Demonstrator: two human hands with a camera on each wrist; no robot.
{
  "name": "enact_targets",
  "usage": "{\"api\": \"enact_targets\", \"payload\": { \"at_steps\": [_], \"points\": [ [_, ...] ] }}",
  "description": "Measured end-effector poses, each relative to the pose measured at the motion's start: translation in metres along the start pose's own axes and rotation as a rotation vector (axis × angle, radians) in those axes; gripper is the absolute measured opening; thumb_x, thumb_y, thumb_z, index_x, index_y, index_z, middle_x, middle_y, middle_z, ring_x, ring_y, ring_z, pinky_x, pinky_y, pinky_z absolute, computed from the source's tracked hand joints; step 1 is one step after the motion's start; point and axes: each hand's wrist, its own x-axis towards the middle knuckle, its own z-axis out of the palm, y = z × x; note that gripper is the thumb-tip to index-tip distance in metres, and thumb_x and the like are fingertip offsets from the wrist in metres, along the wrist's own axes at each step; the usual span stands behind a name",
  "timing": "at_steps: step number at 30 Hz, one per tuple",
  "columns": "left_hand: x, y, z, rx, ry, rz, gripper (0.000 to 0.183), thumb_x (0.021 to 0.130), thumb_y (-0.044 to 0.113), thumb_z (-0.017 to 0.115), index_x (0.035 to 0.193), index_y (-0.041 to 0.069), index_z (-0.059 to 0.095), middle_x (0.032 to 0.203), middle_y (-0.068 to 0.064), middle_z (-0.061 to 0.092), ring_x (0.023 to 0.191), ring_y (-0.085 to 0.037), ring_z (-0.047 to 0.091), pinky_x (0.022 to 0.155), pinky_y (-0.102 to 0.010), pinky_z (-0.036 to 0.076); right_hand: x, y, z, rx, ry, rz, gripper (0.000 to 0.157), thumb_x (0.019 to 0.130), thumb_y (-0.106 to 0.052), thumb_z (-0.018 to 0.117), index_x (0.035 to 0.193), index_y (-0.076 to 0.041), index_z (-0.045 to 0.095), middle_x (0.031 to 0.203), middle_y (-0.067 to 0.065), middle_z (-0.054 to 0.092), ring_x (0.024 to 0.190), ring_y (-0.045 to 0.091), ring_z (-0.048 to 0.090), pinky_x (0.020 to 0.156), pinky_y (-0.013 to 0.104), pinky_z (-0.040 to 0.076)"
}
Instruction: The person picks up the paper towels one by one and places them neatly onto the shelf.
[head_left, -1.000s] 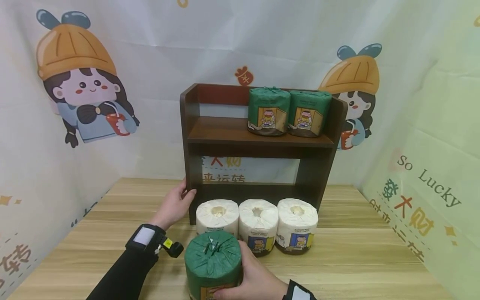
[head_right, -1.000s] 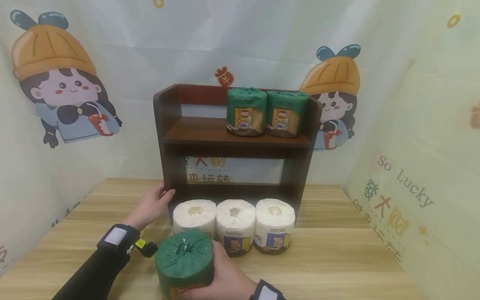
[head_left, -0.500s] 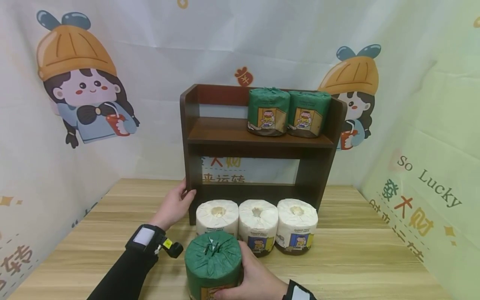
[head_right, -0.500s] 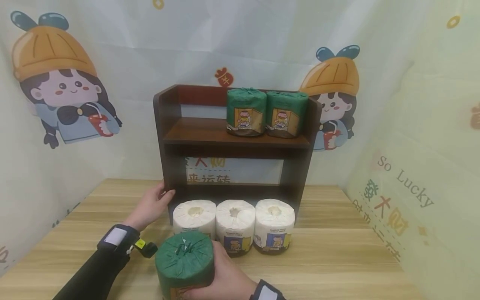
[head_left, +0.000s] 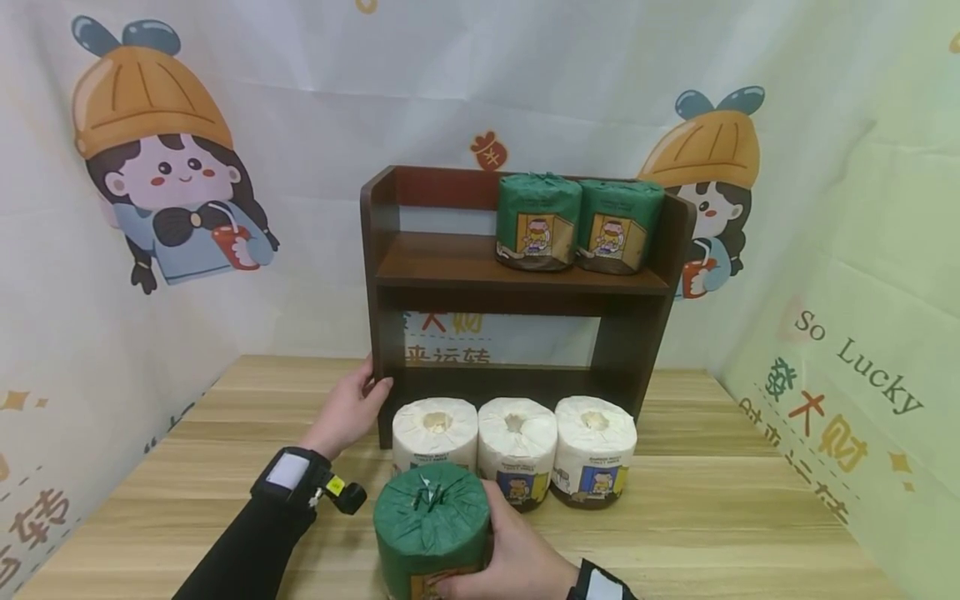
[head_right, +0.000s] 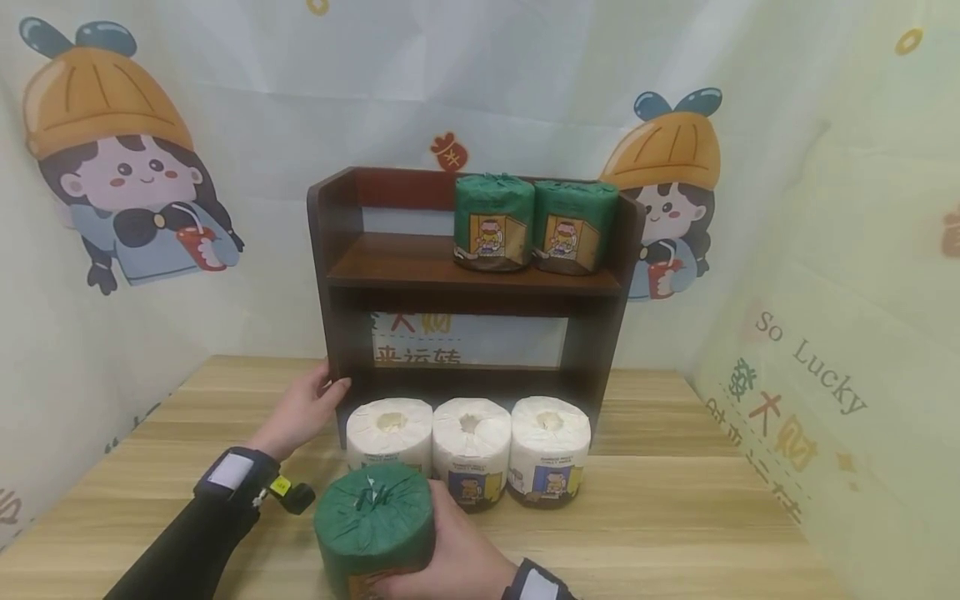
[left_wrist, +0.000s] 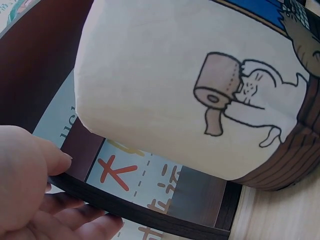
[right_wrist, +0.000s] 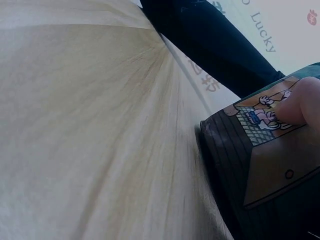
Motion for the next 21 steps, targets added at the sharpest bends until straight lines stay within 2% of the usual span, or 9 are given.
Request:
{"api": "enact_targets", "payload": {
  "at_steps": [4,8,21],
  "points": [
    [0.0,0.002,-0.001,-0.01,-0.001,0.003,0.045,0.106,0.016,0.049,0.15,0.013,0.04,0.144,-0.019,0.044,0.125,-0.036,0.044,0.098,-0.054,0.045,0.0,0.0,-0.001,0.032,0.0,-0.045,0.091,0.074,-0.02,0.088,0.143,-0.029,0.029,0.138,-0.005,0.047,0.122,0.018,0.047,0.106,0.04,0.037],
    [0.0,0.003,-0.001,-0.011,-0.001,0.001,0.045,0.106,0.017,0.049,0.15,0.013,0.04,0.144,-0.02,0.044,0.125,-0.036,0.044,0.097,-0.054,0.046,0.0,0.001,-0.001,0.042,0.003,-0.085,0.092,0.074,-0.016,0.087,0.144,-0.027,0.029,0.138,-0.003,0.048,0.122,0.02,0.048,0.106,0.04,0.039],
    [-0.001,0.004,-0.001,0.002,-0.005,-0.009,0.047,0.106,0.016,0.049,0.152,0.013,0.037,0.144,-0.021,0.043,0.124,-0.037,0.044,0.097,-0.055,0.045,-0.002,-0.014,-0.003,0.043,0.003,-0.072,0.088,0.074,-0.021,0.088,0.143,-0.026,0.032,0.138,-0.003,0.049,0.123,0.019,0.046,0.108,0.046,0.035]
  ]
}}
